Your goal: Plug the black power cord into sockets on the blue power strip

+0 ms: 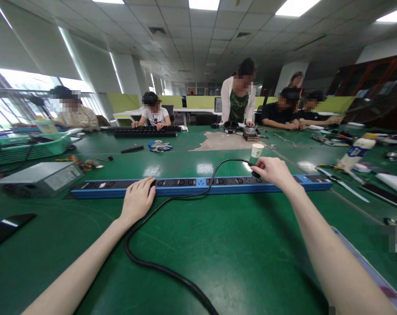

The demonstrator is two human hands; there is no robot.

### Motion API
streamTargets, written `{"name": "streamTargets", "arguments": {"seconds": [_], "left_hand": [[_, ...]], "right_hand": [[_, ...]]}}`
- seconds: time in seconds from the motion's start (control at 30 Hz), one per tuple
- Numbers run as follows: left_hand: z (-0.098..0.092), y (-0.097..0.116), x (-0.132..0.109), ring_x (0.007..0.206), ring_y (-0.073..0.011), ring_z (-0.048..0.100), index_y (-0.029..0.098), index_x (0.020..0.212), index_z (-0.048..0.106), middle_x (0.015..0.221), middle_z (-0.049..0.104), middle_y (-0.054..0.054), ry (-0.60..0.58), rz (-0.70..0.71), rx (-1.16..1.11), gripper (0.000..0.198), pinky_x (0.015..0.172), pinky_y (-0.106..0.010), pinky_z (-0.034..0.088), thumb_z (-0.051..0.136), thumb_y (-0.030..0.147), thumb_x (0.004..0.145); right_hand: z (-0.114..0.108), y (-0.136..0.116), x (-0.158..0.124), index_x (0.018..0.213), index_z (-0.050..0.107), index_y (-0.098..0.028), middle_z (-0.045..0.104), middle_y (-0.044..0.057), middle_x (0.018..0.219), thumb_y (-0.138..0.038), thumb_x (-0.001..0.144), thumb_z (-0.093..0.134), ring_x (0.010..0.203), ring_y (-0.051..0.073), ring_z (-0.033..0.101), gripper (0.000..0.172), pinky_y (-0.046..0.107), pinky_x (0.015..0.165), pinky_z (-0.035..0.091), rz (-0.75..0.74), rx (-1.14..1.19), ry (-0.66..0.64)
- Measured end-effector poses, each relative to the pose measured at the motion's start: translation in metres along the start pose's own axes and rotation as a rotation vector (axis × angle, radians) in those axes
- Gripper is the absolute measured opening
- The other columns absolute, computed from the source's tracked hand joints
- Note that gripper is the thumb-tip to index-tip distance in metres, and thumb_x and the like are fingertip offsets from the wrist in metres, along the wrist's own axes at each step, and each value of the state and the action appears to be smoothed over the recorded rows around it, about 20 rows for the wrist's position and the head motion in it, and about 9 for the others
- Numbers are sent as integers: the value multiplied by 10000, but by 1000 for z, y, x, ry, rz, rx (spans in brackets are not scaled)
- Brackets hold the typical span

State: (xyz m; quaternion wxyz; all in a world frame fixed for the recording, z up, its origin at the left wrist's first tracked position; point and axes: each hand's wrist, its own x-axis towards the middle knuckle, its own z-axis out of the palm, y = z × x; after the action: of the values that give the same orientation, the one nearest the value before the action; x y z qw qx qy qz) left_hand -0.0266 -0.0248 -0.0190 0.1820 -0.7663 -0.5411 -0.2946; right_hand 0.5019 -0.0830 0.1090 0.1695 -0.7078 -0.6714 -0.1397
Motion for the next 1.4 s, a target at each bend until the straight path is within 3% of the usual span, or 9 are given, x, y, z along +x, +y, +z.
{"name": "streamTargets", "arguments": {"seconds": [0.27,0.83,1.0,1.23,1.4], "left_hand": [[0,0,0,1352,-299,559,254,1444,576,1484,617,-95,9,2,-5,463,1165,-490,349,377,403,1054],[1,0,0,1353,-294,558,248,1445,576,1489,612,-96,26,11,-5,462,1171,-483,338,375,403,1060],[1,-1,0,1359,-297,553,245,1445,578,1489,611,-100,15,10,-11,465,1172,-491,336,371,407,1061],[-1,1,0,1357,-298,556,256,1444,581,1484,615,-98,19,6,-23,461,1173,-497,335,380,403,1055],[-2,2,0,1363,-294,550,255,1443,578,1484,614,-98,14,-2,-25,461,1178,-494,331,374,399,1056]], "right_hand": [[34,-22,2,984,776,-175,760,172,955,-511,980,544,968,303,722,409,352,829,490,227,-118,-57],[29,-55,-3,1069,727,-84,729,262,1018,-396,1002,535,1011,375,725,371,422,858,546,269,-191,-24],[29,-53,-3,1112,718,-84,730,257,1040,-424,1003,537,1029,367,720,400,421,878,545,238,-208,-13],[29,-35,4,1092,716,-167,740,201,1059,-518,970,519,1034,356,715,421,412,841,533,312,-115,-132],[30,-34,4,1222,641,-183,738,182,1059,-514,1000,435,1018,355,713,448,419,840,516,195,-118,-191]]}}
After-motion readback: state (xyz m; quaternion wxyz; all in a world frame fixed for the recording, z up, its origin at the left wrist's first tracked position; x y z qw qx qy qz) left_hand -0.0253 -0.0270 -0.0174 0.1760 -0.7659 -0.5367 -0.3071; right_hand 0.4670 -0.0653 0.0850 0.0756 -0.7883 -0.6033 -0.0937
